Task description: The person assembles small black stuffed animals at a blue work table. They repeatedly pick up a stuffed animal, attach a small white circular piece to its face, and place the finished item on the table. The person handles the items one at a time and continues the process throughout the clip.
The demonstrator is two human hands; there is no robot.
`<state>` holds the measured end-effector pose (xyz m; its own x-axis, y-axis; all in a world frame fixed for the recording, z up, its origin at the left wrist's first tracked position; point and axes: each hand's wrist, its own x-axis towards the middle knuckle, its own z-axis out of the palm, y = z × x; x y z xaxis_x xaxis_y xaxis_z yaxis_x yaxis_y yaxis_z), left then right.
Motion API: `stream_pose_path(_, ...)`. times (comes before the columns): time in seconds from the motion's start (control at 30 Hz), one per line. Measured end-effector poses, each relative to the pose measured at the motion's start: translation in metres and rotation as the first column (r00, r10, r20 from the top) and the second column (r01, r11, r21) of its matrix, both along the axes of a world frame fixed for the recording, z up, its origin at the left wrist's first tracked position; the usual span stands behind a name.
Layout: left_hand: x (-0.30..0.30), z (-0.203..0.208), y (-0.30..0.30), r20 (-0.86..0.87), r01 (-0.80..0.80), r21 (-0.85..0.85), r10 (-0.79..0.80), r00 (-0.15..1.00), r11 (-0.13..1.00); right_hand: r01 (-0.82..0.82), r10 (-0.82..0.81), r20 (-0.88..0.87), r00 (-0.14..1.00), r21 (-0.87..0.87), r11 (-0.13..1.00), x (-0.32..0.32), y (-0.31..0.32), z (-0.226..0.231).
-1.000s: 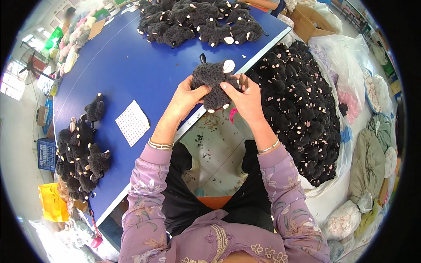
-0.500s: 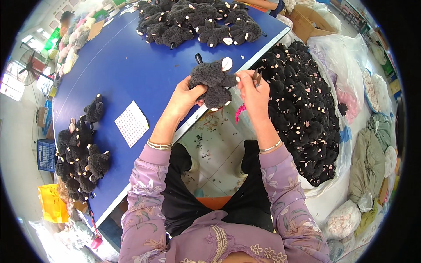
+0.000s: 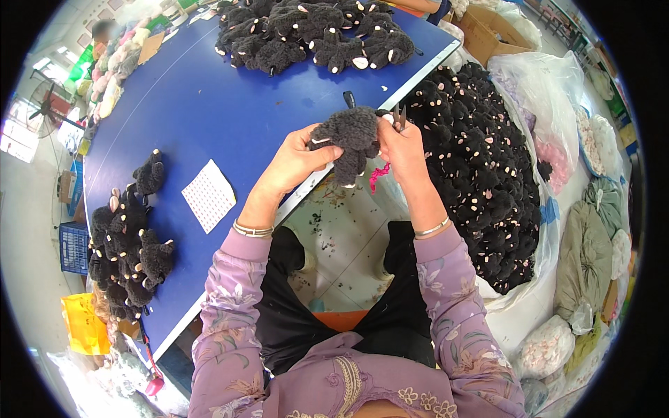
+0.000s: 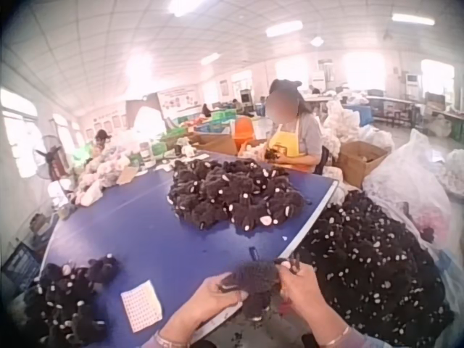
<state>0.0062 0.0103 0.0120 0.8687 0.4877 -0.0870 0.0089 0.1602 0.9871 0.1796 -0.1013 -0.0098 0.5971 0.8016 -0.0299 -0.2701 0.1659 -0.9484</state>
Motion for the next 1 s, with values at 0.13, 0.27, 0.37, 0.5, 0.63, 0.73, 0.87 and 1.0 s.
stream_pose_path(0.13,0.001,-0.003,-0.003,0.196,-0.033,-0.226,0.079,0.977,0.974,-0.057,0.066,-0.120,0.991,0.079,0.995,-0.002,-0.001,-0.004)
stream_pose_path(0.27,0.004,-0.005,-0.006,0.169,-0.128,-0.082,0.140,0.976,0.988,-0.232,0.243,-0.094,0.965,0.116,0.966,-0.007,-0.003,-0.001)
stream_pose_path(0.37,0.002,-0.005,-0.006,0.121,-0.125,-0.083,0.135,0.983,0.989,-0.182,0.183,-0.038,0.982,0.012,0.983,-0.004,-0.005,0.004)
stream_pose_path(0.5,0.003,0.001,-0.013,0.057,-0.073,-0.061,0.076,0.995,0.995,-0.166,0.165,0.032,0.986,0.039,0.985,0.015,-0.006,-0.001)
stream_pose_path(0.63,0.002,0.001,-0.013,0.040,-0.053,-0.026,0.054,0.998,0.998,-0.208,0.236,0.257,0.937,-0.133,0.969,0.001,-0.003,0.003)
stream_pose_path(0.73,0.003,0.001,-0.014,0.068,-0.041,-0.026,0.043,0.997,0.999,-0.215,0.215,0.155,0.964,-0.019,0.977,0.000,0.001,-0.004)
stream_pose_path(0.87,0.000,0.006,-0.014,0.018,0.030,-0.074,-0.029,0.999,0.997,-0.094,0.120,0.259,0.958,-0.109,0.990,-0.003,0.001,0.004)
stream_pose_path(1.0,-0.001,0.000,-0.024,0.048,0.126,-0.132,-0.120,0.992,0.983,0.048,-0.047,0.218,0.975,0.002,0.999,0.012,0.008,-0.013)
